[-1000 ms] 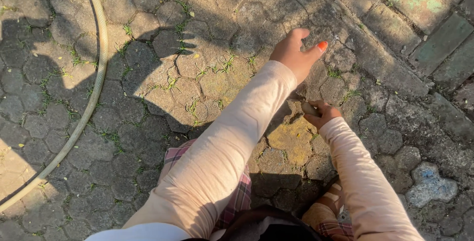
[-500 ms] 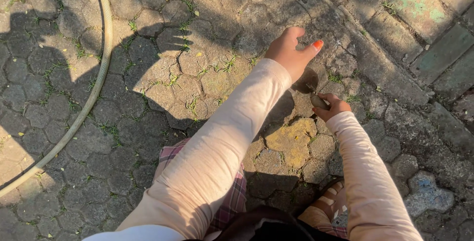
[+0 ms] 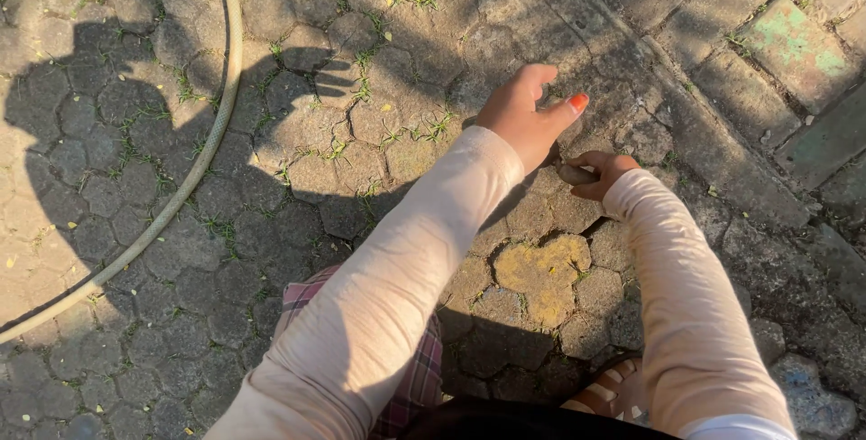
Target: Manually cleaning dirt and debris from cracks in an interlocking brick pavement using a small hand trowel.
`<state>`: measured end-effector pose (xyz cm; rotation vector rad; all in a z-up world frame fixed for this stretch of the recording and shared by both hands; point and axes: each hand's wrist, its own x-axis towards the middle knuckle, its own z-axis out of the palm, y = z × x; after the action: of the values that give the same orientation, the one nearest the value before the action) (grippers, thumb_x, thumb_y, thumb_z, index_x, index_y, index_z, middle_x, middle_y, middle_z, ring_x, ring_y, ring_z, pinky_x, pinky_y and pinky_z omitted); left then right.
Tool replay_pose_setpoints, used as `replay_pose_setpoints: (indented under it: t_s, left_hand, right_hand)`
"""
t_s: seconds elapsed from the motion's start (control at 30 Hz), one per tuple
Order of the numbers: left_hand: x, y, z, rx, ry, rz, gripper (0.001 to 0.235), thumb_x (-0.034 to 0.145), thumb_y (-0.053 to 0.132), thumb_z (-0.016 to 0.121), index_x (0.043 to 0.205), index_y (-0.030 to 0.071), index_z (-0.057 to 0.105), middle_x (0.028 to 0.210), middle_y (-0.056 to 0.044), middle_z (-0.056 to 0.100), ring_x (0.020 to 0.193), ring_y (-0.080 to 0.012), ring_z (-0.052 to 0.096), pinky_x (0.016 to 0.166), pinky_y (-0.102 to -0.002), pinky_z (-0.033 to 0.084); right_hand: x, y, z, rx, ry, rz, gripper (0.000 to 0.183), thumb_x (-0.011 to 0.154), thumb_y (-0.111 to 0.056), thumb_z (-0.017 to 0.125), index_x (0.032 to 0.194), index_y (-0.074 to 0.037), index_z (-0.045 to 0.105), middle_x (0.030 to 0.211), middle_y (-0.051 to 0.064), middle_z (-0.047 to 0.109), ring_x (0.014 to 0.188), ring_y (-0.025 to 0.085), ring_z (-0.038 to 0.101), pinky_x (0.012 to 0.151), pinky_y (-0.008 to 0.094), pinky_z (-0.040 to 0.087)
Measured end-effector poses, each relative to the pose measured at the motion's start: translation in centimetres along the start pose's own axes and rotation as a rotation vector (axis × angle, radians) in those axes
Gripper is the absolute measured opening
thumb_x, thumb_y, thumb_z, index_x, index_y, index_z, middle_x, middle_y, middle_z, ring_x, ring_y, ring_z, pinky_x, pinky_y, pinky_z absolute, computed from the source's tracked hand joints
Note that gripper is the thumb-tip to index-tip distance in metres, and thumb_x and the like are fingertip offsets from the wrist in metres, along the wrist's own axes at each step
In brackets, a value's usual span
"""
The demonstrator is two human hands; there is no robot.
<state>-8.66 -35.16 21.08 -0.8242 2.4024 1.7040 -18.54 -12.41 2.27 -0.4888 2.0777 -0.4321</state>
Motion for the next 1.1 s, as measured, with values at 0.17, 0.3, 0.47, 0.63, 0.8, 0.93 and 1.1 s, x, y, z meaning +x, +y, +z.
replay_pose_setpoints:
  t_s: [0.17, 0.3, 0.47, 0.63, 0.8, 0.93, 1.1]
  left_hand:
    - [-1.0, 1.1, -1.4, -0.002, 0.028, -0.023, 0.067, 0.088, 0.046, 0.070, 0.142, 0.009, 0.052, 0.142, -0.020, 0.061, 0.128, -0.0313, 0.063, 0.105, -0.041, 0.053]
    - [-1.0, 1.0, -1.4, 0.007, 0.013, -0.023, 0.067, 0.089, 0.043, 0.070, 0.144, 0.010, 0.051, 0.145, -0.019, 0.057, 0.131, -0.0318, 0.060, 0.106, -0.041, 0.051]
    - [-1.5, 2.6, -2.3, 0.005, -0.028, -0.068, 0.068, 0.091, 0.047, 0.066, 0.146, 0.012, 0.046, 0.148, -0.015, 0.054, 0.135, -0.0292, 0.055, 0.109, -0.041, 0.046]
    - [-1.3, 2.3, -3.1, 0.036, -0.048, -0.059, 0.067, 0.092, 0.045, 0.065, 0.146, 0.012, 0.045, 0.148, -0.012, 0.054, 0.134, -0.0276, 0.055, 0.110, -0.040, 0.045]
    - [0.9, 0.5, -4.3, 0.290, -0.230, -0.161, 0.062, 0.096, 0.042, 0.060, 0.148, 0.014, 0.043, 0.140, -0.010, 0.062, 0.122, -0.0244, 0.066, 0.106, -0.039, 0.051]
    - [3.4, -8.4, -3.0, 0.715, -0.390, -0.130, 0.046, 0.104, 0.032, 0.056, 0.139, 0.003, 0.053, 0.129, -0.015, 0.067, 0.114, -0.0286, 0.069, 0.101, -0.040, 0.055]
    - [2.5, -21.0, 0.1, 0.739, -0.366, -0.239, 0.033, 0.109, 0.017, 0.049, 0.137, 0.001, 0.056, 0.124, -0.018, 0.070, 0.108, -0.0307, 0.073, 0.095, -0.043, 0.060]
  right_hand:
    - [1.0, -0.6, 1.7, 0.138, 0.030, 0.067, 0.058, 0.080, -0.013, 0.083, 0.135, -0.018, 0.066, 0.118, 0.005, 0.079, 0.107, 0.017, 0.072, 0.105, 0.033, 0.052]
    - [-1.7, -3.1, 0.1, -0.105, -0.158, 0.061, 0.060, 0.082, -0.016, 0.085, 0.138, -0.020, 0.064, 0.118, 0.007, 0.077, 0.106, 0.021, 0.071, 0.103, 0.035, 0.054]
    - [-1.5, -1.7, 2.8, 0.105, 0.148, 0.003, 0.062, 0.079, -0.016, 0.084, 0.137, -0.018, 0.064, 0.121, 0.008, 0.075, 0.108, 0.021, 0.072, 0.104, 0.035, 0.055]
    - [-6.7, -4.8, 4.1, 0.004, -0.014, 0.128, 0.056, 0.084, -0.022, 0.082, 0.138, -0.021, 0.065, 0.118, 0.009, 0.077, 0.101, 0.022, 0.071, 0.096, 0.035, 0.055]
    - [-13.7, -9.9, 8.5, 0.318, 0.155, 0.393, 0.057, 0.090, -0.022, 0.072, 0.146, -0.021, 0.057, 0.117, 0.012, 0.077, 0.072, 0.025, 0.068, 0.069, 0.037, 0.061]
    - [-15.1, -11.1, 12.1, 0.373, 0.092, 0.488, 0.061, 0.091, -0.022, 0.074, 0.148, -0.019, 0.054, 0.109, 0.022, 0.076, 0.064, 0.022, 0.064, 0.061, 0.037, 0.056]
    - [-16.6, -8.6, 15.1, 0.257, 0.188, 0.445, 0.062, 0.092, -0.020, 0.071, 0.150, -0.019, 0.051, 0.101, 0.021, 0.079, 0.066, 0.023, 0.070, 0.062, 0.036, 0.058]
